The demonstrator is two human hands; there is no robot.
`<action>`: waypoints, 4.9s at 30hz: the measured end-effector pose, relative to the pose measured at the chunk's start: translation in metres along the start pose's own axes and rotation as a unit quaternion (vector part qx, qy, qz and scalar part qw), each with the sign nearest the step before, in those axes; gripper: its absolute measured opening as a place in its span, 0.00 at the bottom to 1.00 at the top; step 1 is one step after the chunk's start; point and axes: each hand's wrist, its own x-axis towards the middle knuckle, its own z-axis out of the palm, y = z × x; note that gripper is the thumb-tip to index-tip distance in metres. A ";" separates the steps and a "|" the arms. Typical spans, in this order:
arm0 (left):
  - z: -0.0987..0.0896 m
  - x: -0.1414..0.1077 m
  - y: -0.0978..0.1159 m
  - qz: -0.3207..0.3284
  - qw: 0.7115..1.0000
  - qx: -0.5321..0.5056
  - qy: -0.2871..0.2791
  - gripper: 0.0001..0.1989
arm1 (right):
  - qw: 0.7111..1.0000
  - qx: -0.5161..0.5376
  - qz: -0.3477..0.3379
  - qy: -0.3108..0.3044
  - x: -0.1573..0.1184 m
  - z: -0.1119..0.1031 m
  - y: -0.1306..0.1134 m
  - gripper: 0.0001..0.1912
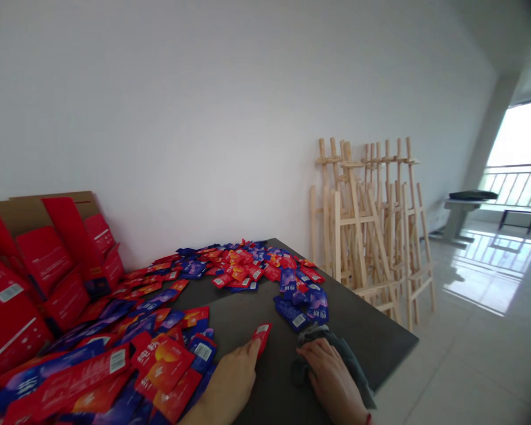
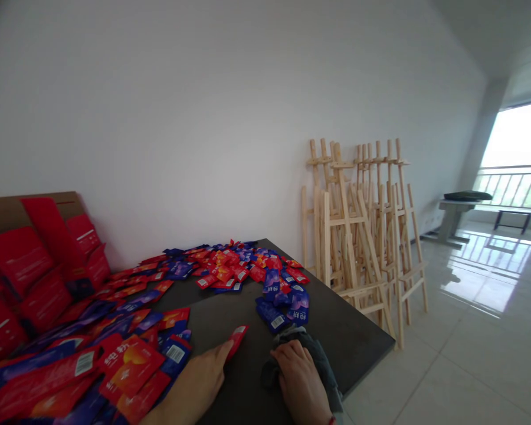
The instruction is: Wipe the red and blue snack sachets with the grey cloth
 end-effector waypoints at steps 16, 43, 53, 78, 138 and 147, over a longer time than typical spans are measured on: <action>0.042 -0.022 -0.010 -0.083 0.928 -0.363 0.023 0.07 | 0.992 0.050 -0.114 -0.022 0.003 0.030 -0.065 0.27; 0.034 -0.030 -0.017 -0.111 0.965 -0.238 0.015 0.16 | 0.980 -0.029 -0.189 -0.052 0.004 0.032 -0.059 0.18; 0.020 -0.032 -0.008 -0.135 0.957 -0.258 0.022 0.18 | 0.995 -0.077 -0.057 -0.021 0.001 0.005 -0.005 0.25; 0.024 -0.029 -0.015 -0.139 0.954 -0.265 0.019 0.20 | 0.991 -0.084 -0.099 -0.042 0.004 0.001 -0.009 0.27; 0.027 -0.026 -0.018 -0.093 0.959 -0.264 0.029 0.21 | 0.976 -0.024 -0.209 -0.059 0.014 0.031 -0.059 0.19; 0.026 -0.028 -0.018 -0.135 0.960 -0.243 0.005 0.27 | 0.995 -0.059 -0.073 -0.035 0.017 0.011 0.007 0.22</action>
